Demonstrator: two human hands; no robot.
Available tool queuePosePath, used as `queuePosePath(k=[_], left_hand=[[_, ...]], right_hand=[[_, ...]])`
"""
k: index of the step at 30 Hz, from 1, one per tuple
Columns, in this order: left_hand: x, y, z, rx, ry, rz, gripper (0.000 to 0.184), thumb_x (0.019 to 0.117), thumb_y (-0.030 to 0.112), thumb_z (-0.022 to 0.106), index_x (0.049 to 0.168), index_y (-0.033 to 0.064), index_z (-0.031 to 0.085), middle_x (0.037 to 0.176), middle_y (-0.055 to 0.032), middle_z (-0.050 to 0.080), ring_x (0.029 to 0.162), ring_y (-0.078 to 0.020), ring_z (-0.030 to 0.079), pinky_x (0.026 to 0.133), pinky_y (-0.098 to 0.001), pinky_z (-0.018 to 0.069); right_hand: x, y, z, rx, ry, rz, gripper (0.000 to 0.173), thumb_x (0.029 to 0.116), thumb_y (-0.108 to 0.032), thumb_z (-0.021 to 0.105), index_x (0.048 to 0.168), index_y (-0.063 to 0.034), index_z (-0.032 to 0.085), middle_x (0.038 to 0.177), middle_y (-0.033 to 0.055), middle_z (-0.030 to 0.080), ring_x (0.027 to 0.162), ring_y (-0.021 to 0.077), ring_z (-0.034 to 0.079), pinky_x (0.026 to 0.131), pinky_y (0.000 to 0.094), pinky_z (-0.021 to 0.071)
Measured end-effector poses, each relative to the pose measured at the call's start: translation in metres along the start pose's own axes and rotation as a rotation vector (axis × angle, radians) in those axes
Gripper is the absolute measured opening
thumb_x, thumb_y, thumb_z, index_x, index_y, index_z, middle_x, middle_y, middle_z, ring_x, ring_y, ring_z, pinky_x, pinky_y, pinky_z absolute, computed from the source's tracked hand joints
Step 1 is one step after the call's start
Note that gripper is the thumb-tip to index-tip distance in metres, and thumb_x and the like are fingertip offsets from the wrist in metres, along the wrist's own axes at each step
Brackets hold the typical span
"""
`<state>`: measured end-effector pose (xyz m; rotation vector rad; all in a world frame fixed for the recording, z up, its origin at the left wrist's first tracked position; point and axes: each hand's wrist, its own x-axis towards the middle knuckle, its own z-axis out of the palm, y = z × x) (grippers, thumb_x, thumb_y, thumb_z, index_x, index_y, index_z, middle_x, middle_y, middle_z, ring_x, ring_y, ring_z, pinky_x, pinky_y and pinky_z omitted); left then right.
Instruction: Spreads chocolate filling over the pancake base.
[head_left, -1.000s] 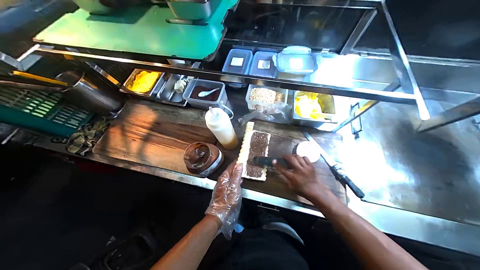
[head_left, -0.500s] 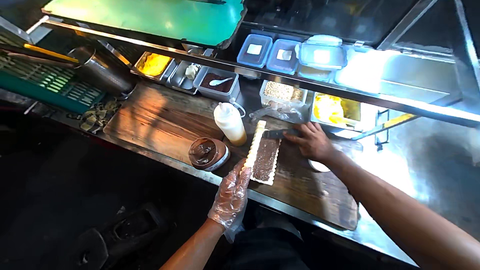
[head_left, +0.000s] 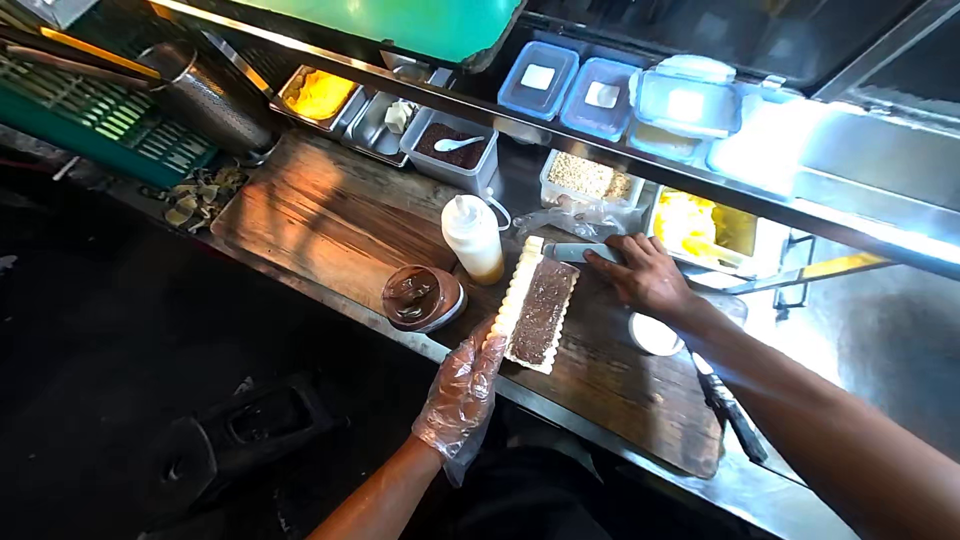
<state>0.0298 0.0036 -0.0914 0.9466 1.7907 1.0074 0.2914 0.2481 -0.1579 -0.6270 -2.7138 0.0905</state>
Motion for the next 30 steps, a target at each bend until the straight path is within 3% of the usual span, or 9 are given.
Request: queuePosePath(k=[6, 15, 18, 21, 24, 27, 30], left_hand=[[0.0, 0.003, -0.002, 0.02, -0.024, -0.052, 0.045, 0.1065, 0.041, 0.052, 0.143, 0.0163, 0.06, 0.128, 0.0006, 0.07, 0.113, -0.0097, 0.069, 0.1, -0.0333, 0.0585], [0.003, 0.004, -0.003, 0.006, -0.027, -0.049, 0.045, 0.1061, 0.039, 0.054, 0.142, 0.0122, 0.06, 0.128, -0.0021, 0.07, 0.113, -0.0104, 0.069, 0.1, -0.0329, 0.059], [0.003, 0.002, -0.004, 0.024, -0.039, -0.056, 0.045, 0.1061, 0.039, 0.054, 0.142, 0.0129, 0.06, 0.128, -0.0024, 0.07, 0.113, -0.0108, 0.069, 0.099, -0.0335, 0.0593], [0.004, 0.001, -0.006, 0.002, -0.044, -0.057, 0.044, 0.1062, 0.036, 0.055, 0.142, 0.0104, 0.06, 0.127, -0.0044, 0.07, 0.11, -0.0119, 0.07, 0.097, -0.0331, 0.0602], [0.006, 0.003, -0.007, -0.04, -0.059, -0.077, 0.045, 0.106, 0.034, 0.056, 0.143, 0.0076, 0.058, 0.129, -0.0067, 0.069, 0.111, -0.0132, 0.071, 0.095, -0.0326, 0.0609], [0.007, 0.001, -0.009, -0.092, -0.089, -0.097, 0.047, 0.1059, 0.034, 0.057, 0.145, 0.0081, 0.056, 0.135, -0.0076, 0.066, 0.116, -0.0148, 0.068, 0.098, -0.0351, 0.0603], [0.009, 0.0, -0.015, -0.041, -0.134, -0.123, 0.048, 0.1057, 0.038, 0.056, 0.145, 0.0106, 0.056, 0.136, -0.0074, 0.065, 0.115, -0.0156, 0.069, 0.097, -0.0358, 0.0608]], right_hand=[[-0.024, -0.032, 0.01, 0.019, 0.088, 0.232, 0.043, 0.0985, -0.013, 0.051, 0.135, -0.0271, 0.068, 0.124, 0.0201, 0.064, 0.106, 0.0405, 0.061, 0.082, 0.0549, 0.048], [-0.02, -0.052, 0.003, -0.016, 0.038, 0.317, 0.041, 0.0998, -0.016, 0.049, 0.136, -0.0273, 0.067, 0.125, 0.0192, 0.064, 0.107, 0.04, 0.061, 0.08, 0.0554, 0.0481], [-0.029, -0.055, 0.001, -0.035, 0.051, 0.427, 0.041, 0.0995, -0.014, 0.05, 0.135, -0.0264, 0.067, 0.124, 0.0185, 0.063, 0.108, 0.04, 0.061, 0.079, 0.0561, 0.0479], [-0.038, -0.073, -0.007, 0.003, 0.048, 0.424, 0.04, 0.0992, -0.015, 0.053, 0.134, -0.0278, 0.068, 0.122, 0.0176, 0.065, 0.109, 0.0381, 0.062, 0.083, 0.055, 0.0514], [-0.057, -0.083, -0.009, -0.05, 0.029, 0.552, 0.042, 0.0966, -0.013, 0.053, 0.133, -0.0252, 0.069, 0.12, 0.0179, 0.065, 0.108, 0.0395, 0.062, 0.075, 0.055, 0.0517], [-0.05, -0.102, -0.021, -0.043, 0.024, 0.588, 0.042, 0.0958, -0.012, 0.057, 0.135, -0.0244, 0.067, 0.125, 0.0195, 0.064, 0.115, 0.0407, 0.062, 0.084, 0.058, 0.0554], [-0.047, -0.11, -0.02, -0.1, -0.05, 0.717, 0.043, 0.0942, -0.009, 0.059, 0.134, -0.0243, 0.068, 0.123, 0.0192, 0.064, 0.112, 0.0408, 0.062, 0.075, 0.055, 0.054]])
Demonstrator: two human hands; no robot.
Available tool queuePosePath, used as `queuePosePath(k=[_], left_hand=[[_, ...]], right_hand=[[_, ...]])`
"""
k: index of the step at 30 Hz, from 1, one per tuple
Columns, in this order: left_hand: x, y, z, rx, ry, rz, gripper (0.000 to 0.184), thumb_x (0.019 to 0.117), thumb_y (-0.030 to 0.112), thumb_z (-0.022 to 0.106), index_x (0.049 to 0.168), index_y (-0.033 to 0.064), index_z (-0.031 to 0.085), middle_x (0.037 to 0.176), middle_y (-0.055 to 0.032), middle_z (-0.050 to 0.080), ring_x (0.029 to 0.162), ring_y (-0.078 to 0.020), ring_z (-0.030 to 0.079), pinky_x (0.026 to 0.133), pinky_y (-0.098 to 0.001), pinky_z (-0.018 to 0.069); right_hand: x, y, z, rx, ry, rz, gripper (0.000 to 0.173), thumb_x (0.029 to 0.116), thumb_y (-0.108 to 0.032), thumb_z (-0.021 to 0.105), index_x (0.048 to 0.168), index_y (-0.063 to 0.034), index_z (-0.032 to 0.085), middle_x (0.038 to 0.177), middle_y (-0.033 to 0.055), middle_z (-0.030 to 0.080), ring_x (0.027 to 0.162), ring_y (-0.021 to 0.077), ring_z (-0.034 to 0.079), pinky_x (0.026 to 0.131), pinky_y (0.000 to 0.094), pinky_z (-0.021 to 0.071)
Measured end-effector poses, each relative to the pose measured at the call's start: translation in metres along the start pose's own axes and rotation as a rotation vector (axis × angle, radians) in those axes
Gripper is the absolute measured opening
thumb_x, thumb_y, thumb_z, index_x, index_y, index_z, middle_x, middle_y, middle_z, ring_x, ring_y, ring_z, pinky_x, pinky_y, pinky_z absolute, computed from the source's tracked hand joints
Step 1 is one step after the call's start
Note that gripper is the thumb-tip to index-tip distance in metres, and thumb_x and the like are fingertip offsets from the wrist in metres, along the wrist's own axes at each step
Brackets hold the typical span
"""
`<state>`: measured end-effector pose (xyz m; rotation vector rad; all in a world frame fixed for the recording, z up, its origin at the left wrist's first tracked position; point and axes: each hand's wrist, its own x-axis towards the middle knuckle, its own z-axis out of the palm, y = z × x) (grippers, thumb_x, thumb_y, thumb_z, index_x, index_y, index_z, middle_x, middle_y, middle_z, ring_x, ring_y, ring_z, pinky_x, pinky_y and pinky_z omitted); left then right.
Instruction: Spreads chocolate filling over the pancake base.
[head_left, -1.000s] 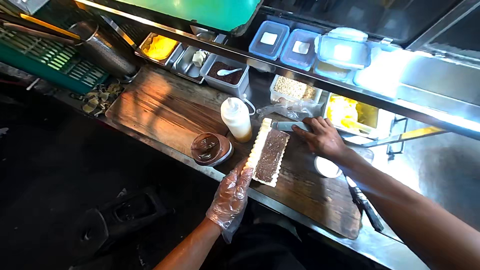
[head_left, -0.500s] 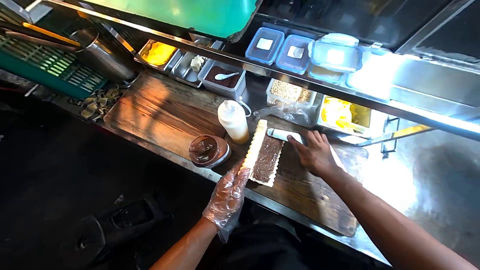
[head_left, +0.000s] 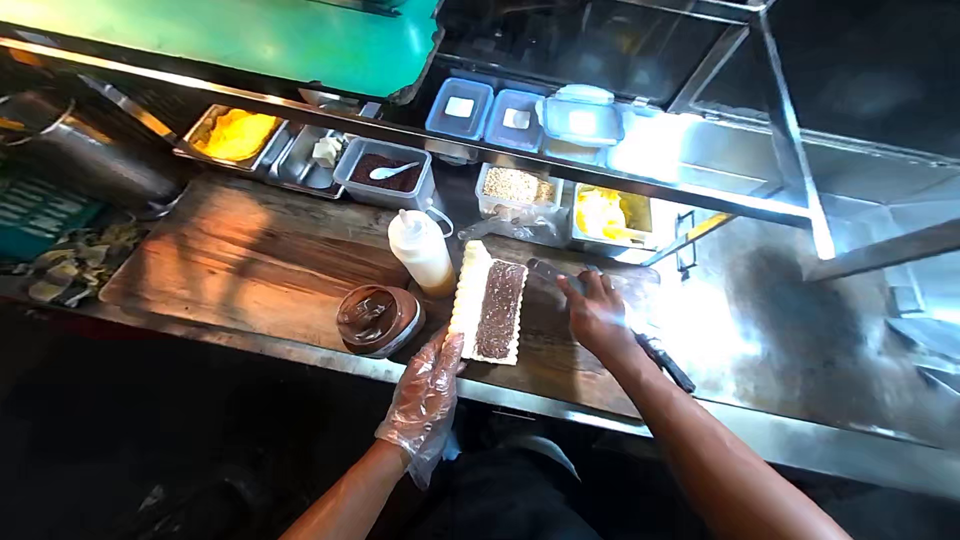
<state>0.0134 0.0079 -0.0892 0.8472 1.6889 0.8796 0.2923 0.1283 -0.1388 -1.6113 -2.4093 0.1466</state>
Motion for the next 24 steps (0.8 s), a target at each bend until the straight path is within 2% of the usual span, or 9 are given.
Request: queuePosePath(k=[1, 3, 5, 8, 11, 15, 20, 22, 24], left_hand=[[0.004, 0.001, -0.002, 0.022, -0.016, 0.004, 0.049, 0.1057, 0.039, 0.056, 0.145, 0.0103, 0.056, 0.135, -0.0075, 0.066, 0.114, -0.0154, 0.07, 0.096, -0.0353, 0.061], [0.008, 0.002, -0.007, 0.054, -0.051, 0.008, 0.049, 0.1061, 0.039, 0.055, 0.145, 0.0093, 0.056, 0.134, -0.0082, 0.066, 0.114, -0.0152, 0.069, 0.097, -0.0358, 0.0604], [0.008, 0.002, -0.01, 0.07, -0.087, -0.002, 0.049, 0.1066, 0.041, 0.053, 0.145, 0.0101, 0.056, 0.133, -0.0084, 0.066, 0.114, -0.0156, 0.068, 0.098, -0.0372, 0.0592], [0.011, 0.006, -0.014, 0.076, -0.126, -0.051, 0.05, 0.1065, 0.044, 0.052, 0.145, 0.0117, 0.056, 0.135, -0.0082, 0.065, 0.117, -0.0169, 0.067, 0.099, -0.0398, 0.0587], [0.015, 0.005, -0.017, -0.033, -0.122, -0.124, 0.05, 0.1051, 0.046, 0.054, 0.141, 0.0126, 0.059, 0.132, -0.0084, 0.066, 0.113, -0.0199, 0.07, 0.094, -0.0418, 0.0613], [0.016, 0.006, -0.016, -0.219, -0.144, -0.191, 0.053, 0.1048, 0.047, 0.054, 0.145, 0.0125, 0.054, 0.134, -0.0114, 0.064, 0.113, -0.0257, 0.069, 0.092, -0.0447, 0.0619], [0.024, 0.021, -0.02, -0.361, -0.211, -0.28, 0.046, 0.1071, 0.041, 0.052, 0.142, 0.0096, 0.055, 0.134, -0.0134, 0.064, 0.114, -0.0273, 0.069, 0.092, -0.0447, 0.0614], [0.025, 0.02, -0.02, -0.43, -0.213, -0.319, 0.046, 0.1068, 0.041, 0.053, 0.142, 0.0108, 0.055, 0.137, -0.0132, 0.062, 0.117, -0.0287, 0.067, 0.094, -0.0461, 0.0603], [0.031, 0.019, -0.02, -0.484, -0.221, -0.324, 0.047, 0.107, 0.039, 0.053, 0.145, 0.0112, 0.052, 0.142, -0.0133, 0.058, 0.123, -0.0302, 0.064, 0.097, -0.0484, 0.0587]], right_hand=[[0.004, -0.002, -0.002, 0.004, 0.015, 0.038, 0.042, 0.0943, -0.01, 0.059, 0.133, -0.0238, 0.069, 0.121, 0.0192, 0.064, 0.11, 0.0402, 0.061, 0.074, 0.0544, 0.0541], [0.009, -0.025, -0.012, 0.065, -0.019, 0.059, 0.044, 0.094, -0.009, 0.061, 0.134, -0.0241, 0.067, 0.128, 0.021, 0.063, 0.119, 0.0416, 0.061, 0.083, 0.0584, 0.056], [0.005, -0.056, -0.017, 0.045, -0.111, 0.105, 0.045, 0.0934, -0.01, 0.061, 0.135, -0.0264, 0.067, 0.129, 0.02, 0.062, 0.118, 0.0405, 0.06, 0.079, 0.0561, 0.0556], [-0.014, -0.095, -0.05, 0.044, -0.296, 0.362, 0.039, 0.0986, -0.015, 0.058, 0.135, -0.0243, 0.068, 0.121, 0.0187, 0.063, 0.109, 0.0391, 0.062, 0.076, 0.0556, 0.0559], [-0.021, -0.129, -0.081, 0.181, -0.304, 0.525, 0.033, 0.1016, -0.02, 0.058, 0.131, -0.0241, 0.072, 0.113, 0.0157, 0.067, 0.107, 0.0345, 0.064, 0.084, 0.0543, 0.0552], [-0.009, -0.149, -0.06, 0.206, -0.244, 0.531, 0.035, 0.1022, -0.016, 0.054, 0.132, -0.0223, 0.071, 0.117, 0.0196, 0.063, 0.107, 0.0379, 0.063, 0.076, 0.0561, 0.0559], [-0.071, -0.172, -0.087, 0.077, -0.495, 0.628, 0.039, 0.1009, -0.02, 0.053, 0.135, -0.033, 0.067, 0.119, 0.0143, 0.064, 0.111, 0.033, 0.064, 0.083, 0.0508, 0.057], [-0.084, -0.177, -0.087, 0.137, -0.421, 0.668, 0.038, 0.1027, -0.022, 0.053, 0.135, -0.0345, 0.068, 0.118, 0.0112, 0.065, 0.108, 0.028, 0.065, 0.084, 0.0471, 0.057], [-0.078, -0.173, -0.06, 0.186, -0.183, 0.605, 0.035, 0.102, -0.021, 0.057, 0.133, -0.0305, 0.07, 0.113, 0.0112, 0.066, 0.101, 0.0274, 0.066, 0.08, 0.0474, 0.0581]])
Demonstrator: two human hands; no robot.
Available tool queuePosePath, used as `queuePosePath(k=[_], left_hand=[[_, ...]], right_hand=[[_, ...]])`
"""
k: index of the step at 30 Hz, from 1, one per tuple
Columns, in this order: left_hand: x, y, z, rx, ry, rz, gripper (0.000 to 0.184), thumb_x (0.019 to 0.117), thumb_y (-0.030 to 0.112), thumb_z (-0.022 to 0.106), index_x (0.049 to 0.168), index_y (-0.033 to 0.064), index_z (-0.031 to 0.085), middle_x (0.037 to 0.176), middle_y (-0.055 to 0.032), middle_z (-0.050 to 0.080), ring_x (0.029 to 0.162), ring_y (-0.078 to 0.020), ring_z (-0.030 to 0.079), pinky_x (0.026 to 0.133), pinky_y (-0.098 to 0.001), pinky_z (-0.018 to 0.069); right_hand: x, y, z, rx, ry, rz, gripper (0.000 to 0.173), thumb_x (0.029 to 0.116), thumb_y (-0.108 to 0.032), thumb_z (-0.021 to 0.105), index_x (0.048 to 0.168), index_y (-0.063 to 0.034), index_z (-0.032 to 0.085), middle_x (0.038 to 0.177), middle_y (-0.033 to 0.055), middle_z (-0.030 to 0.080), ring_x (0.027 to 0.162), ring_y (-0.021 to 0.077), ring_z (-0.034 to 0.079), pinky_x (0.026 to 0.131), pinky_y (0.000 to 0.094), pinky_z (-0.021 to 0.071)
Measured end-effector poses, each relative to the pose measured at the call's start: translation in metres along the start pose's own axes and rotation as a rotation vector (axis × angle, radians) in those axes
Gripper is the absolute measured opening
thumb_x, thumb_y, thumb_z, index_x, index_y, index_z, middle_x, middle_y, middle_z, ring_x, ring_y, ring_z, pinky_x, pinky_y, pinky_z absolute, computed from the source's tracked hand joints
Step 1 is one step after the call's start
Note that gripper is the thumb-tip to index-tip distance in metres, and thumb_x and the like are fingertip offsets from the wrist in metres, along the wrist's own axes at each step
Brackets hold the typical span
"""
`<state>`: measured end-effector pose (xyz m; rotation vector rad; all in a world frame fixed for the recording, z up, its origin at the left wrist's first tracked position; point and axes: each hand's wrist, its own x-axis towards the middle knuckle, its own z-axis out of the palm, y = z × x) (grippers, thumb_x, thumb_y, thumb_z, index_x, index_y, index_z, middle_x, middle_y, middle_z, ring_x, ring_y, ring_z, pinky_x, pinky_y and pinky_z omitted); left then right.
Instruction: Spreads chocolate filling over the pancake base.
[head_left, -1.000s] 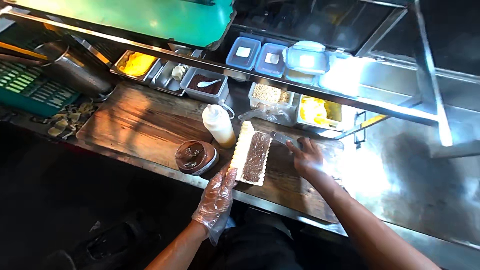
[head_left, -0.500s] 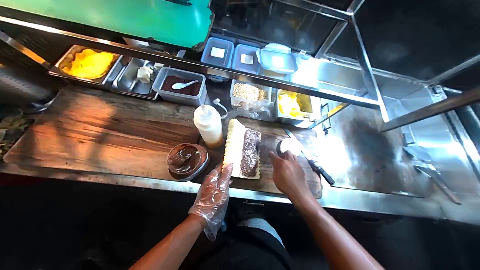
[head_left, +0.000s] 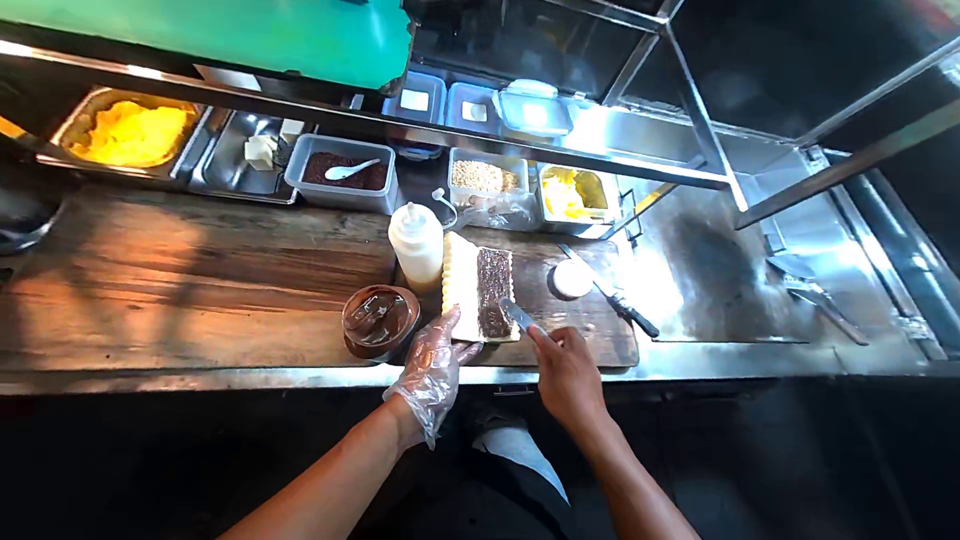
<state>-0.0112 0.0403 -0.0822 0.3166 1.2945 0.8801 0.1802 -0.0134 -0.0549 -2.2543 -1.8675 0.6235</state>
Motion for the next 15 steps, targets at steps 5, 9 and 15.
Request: queuePosePath(k=[5, 9, 15], left_hand=[[0.004, 0.004, -0.007, -0.053, -0.043, -0.035, 0.047, 0.1071, 0.039, 0.052, 0.148, 0.0151, 0.049, 0.144, -0.0103, 0.057, 0.126, -0.0282, 0.062, 0.099, -0.0483, 0.0582], [0.001, 0.009, -0.006, -0.058, -0.055, -0.048, 0.05, 0.1073, 0.042, 0.05, 0.149, 0.0163, 0.047, 0.147, -0.0097, 0.054, 0.129, -0.0288, 0.059, 0.1, -0.0491, 0.0565], [0.005, 0.011, -0.005, -0.094, -0.061, -0.065, 0.052, 0.1068, 0.044, 0.051, 0.15, 0.0163, 0.046, 0.147, -0.0108, 0.054, 0.128, -0.0296, 0.06, 0.1, -0.0502, 0.0566]], right_hand=[[-0.049, 0.004, 0.025, -0.132, 0.087, 0.013, 0.038, 0.0971, -0.016, 0.058, 0.131, -0.0283, 0.071, 0.112, 0.0143, 0.066, 0.1, 0.0312, 0.067, 0.07, 0.0448, 0.0595], [-0.053, 0.001, 0.036, -0.022, 0.253, 0.022, 0.029, 0.0998, -0.019, 0.058, 0.124, -0.0226, 0.075, 0.109, 0.0161, 0.067, 0.095, 0.0321, 0.069, 0.068, 0.0457, 0.0599], [-0.077, -0.022, 0.051, 0.013, 0.158, 0.127, 0.035, 0.1003, -0.019, 0.057, 0.132, -0.0218, 0.07, 0.11, 0.0158, 0.065, 0.095, 0.0296, 0.068, 0.067, 0.0425, 0.0602]])
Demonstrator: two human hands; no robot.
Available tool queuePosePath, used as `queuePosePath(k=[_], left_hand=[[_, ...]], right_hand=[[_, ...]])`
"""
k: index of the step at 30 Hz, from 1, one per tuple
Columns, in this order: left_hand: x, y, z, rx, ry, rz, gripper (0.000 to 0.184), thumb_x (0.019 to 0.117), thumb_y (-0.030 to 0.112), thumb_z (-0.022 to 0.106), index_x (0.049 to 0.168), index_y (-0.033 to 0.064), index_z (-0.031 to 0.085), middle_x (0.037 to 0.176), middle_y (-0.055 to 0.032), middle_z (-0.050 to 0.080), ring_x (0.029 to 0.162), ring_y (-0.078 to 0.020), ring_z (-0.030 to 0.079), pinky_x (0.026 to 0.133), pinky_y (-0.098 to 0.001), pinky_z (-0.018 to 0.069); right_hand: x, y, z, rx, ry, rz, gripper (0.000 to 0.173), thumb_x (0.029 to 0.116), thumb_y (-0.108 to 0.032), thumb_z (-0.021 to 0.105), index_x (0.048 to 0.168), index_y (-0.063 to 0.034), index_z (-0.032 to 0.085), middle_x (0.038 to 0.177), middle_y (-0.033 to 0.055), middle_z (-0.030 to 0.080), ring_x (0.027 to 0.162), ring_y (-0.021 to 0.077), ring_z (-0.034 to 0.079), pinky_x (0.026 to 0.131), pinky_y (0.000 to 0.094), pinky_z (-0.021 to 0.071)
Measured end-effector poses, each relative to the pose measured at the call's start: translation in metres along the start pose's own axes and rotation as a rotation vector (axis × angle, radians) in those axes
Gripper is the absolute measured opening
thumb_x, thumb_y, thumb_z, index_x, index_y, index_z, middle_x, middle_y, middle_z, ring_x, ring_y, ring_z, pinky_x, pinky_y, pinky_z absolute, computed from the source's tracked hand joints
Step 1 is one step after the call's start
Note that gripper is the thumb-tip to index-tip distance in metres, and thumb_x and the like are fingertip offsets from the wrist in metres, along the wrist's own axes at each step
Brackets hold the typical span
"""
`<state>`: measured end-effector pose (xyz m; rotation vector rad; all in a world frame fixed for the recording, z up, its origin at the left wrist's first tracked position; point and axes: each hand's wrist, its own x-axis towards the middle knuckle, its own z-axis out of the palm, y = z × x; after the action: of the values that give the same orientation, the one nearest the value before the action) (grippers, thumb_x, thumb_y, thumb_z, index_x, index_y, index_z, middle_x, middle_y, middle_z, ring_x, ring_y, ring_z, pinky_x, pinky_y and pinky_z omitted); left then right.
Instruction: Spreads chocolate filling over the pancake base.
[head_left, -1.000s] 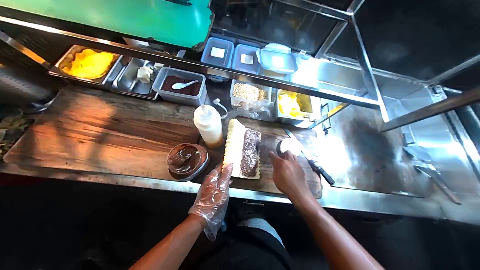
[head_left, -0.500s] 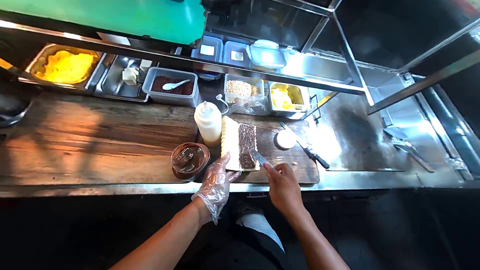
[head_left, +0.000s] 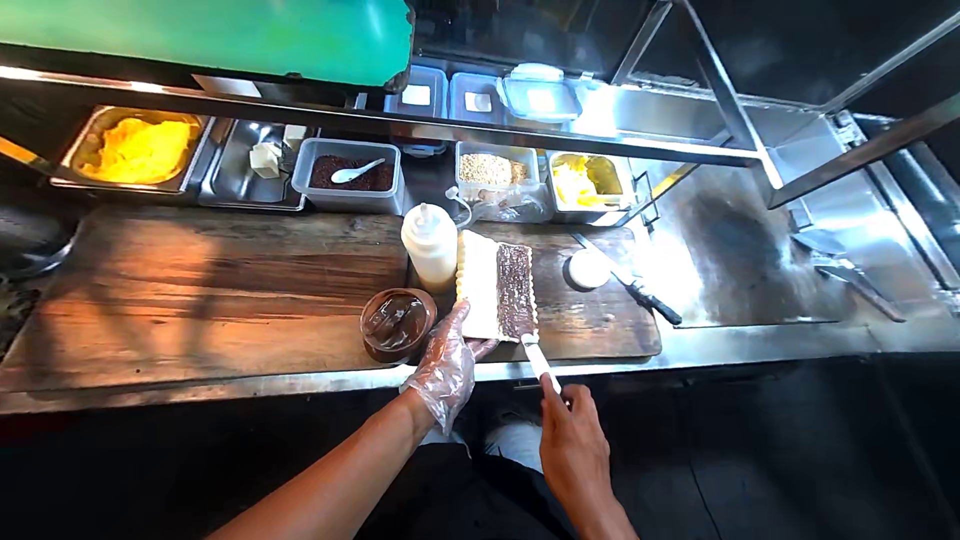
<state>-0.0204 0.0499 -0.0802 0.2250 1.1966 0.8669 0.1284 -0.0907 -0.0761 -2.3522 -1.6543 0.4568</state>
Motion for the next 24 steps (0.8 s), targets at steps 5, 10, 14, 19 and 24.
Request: queuePosePath(k=[5, 10, 14, 19, 24], left_hand=[[-0.004, 0.001, -0.005, 0.065, -0.054, -0.013, 0.056, 0.1059, 0.046, 0.052, 0.154, 0.0199, 0.041, 0.154, -0.0068, 0.047, 0.137, -0.0278, 0.053, 0.108, -0.0498, 0.0518], [-0.007, 0.004, -0.002, 0.084, -0.03, -0.001, 0.055, 0.1058, 0.047, 0.052, 0.153, 0.0201, 0.042, 0.153, -0.007, 0.049, 0.134, -0.0288, 0.056, 0.105, -0.0508, 0.0537], [-0.01, 0.003, -0.004, 0.089, -0.063, -0.001, 0.055, 0.1056, 0.048, 0.051, 0.152, 0.0194, 0.044, 0.151, -0.0068, 0.052, 0.134, -0.027, 0.055, 0.107, -0.0482, 0.0517], [-0.001, -0.001, -0.004, 0.077, -0.042, 0.017, 0.054, 0.1057, 0.047, 0.051, 0.151, 0.018, 0.045, 0.149, -0.0079, 0.053, 0.132, -0.0277, 0.057, 0.105, -0.049, 0.0534], [-0.005, -0.001, -0.005, 0.048, -0.067, 0.017, 0.053, 0.1059, 0.047, 0.051, 0.151, 0.0192, 0.045, 0.148, -0.008, 0.054, 0.131, -0.0291, 0.058, 0.104, -0.0503, 0.0541]], right_hand=[[0.036, -0.015, 0.012, 0.144, 0.124, -0.027, 0.035, 0.0998, -0.018, 0.059, 0.133, -0.0164, 0.069, 0.112, 0.0169, 0.063, 0.09, 0.0294, 0.067, 0.069, 0.0458, 0.0603], [0.025, -0.05, 0.004, 0.058, -0.202, 0.125, 0.043, 0.1016, -0.018, 0.052, 0.143, -0.0231, 0.061, 0.118, 0.0154, 0.06, 0.102, 0.0282, 0.066, 0.076, 0.0417, 0.0599], [0.001, -0.038, 0.016, 0.188, 0.029, 0.035, 0.034, 0.099, -0.018, 0.058, 0.13, -0.0192, 0.072, 0.109, 0.0127, 0.064, 0.091, 0.0219, 0.067, 0.072, 0.0357, 0.0605], [-0.013, -0.035, 0.026, 0.063, 0.023, -0.026, 0.037, 0.0946, -0.015, 0.06, 0.13, -0.02, 0.071, 0.114, 0.0162, 0.064, 0.098, 0.0276, 0.068, 0.068, 0.0383, 0.061], [-0.004, 0.005, 0.028, -0.013, 0.199, -0.075, 0.035, 0.0982, -0.016, 0.057, 0.13, -0.0211, 0.071, 0.111, 0.0157, 0.065, 0.091, 0.0271, 0.069, 0.063, 0.0385, 0.0597]])
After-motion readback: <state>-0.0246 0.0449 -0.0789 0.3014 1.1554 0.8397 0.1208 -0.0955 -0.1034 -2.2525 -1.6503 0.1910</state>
